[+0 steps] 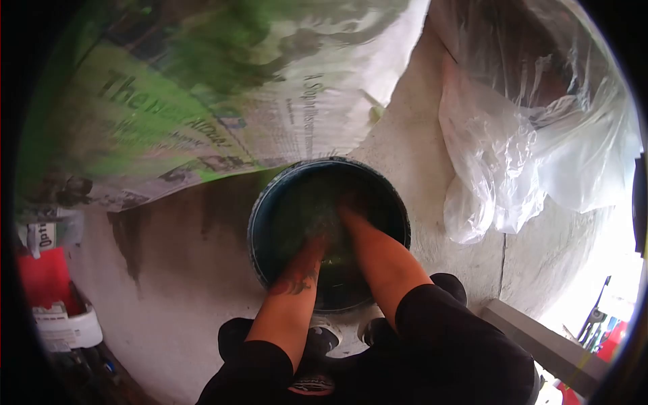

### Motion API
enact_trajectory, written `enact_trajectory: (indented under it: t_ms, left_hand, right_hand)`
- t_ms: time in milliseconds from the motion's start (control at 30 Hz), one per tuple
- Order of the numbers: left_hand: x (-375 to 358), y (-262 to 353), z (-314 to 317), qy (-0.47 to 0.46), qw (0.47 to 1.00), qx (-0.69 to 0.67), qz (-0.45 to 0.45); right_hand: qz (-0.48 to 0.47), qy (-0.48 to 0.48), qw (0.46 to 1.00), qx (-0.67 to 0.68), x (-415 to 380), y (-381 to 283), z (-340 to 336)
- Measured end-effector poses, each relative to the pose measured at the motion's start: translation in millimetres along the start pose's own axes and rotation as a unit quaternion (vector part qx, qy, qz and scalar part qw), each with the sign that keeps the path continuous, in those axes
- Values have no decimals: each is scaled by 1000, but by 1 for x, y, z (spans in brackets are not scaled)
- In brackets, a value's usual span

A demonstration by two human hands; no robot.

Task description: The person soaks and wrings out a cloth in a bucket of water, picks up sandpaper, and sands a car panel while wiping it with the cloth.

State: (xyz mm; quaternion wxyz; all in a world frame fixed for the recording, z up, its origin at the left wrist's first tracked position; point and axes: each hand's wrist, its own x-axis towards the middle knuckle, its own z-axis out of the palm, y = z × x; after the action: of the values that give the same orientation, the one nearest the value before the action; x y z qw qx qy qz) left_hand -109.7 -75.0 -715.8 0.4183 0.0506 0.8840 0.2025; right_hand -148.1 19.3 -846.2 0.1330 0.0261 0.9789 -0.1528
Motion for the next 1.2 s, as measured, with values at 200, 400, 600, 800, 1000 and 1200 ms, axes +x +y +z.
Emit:
enact_trajectory:
  t_ms: [200, 400, 600, 800, 1000, 1200]
  left_hand:
    - [-50, 4, -28, 0, 998, 47, -34]
    - [-85, 1, -122, -27, 992, 64, -107]
    - [-13, -56, -14, -35, 991, 116, -63]
    - [24, -152, 137, 67, 984, 162, 38]
    - [-106, -34, -73, 96, 993, 19, -65]
    - [-228, 25, -146, 238, 927, -288, -24]
  right_hand:
    - [-14, -36, 997, 67, 15, -12, -37]
    - [-47, -124, 982, 133, 17, -14, -84]
    - [-89, -220, 950, 204, -1, -39, -94]
    - [58, -247, 866, 432, -65, -52, -147]
    - [-13, -339, 933, 121, -24, 7, 54]
    - [152, -215, 943, 204, -95, -50, -218]
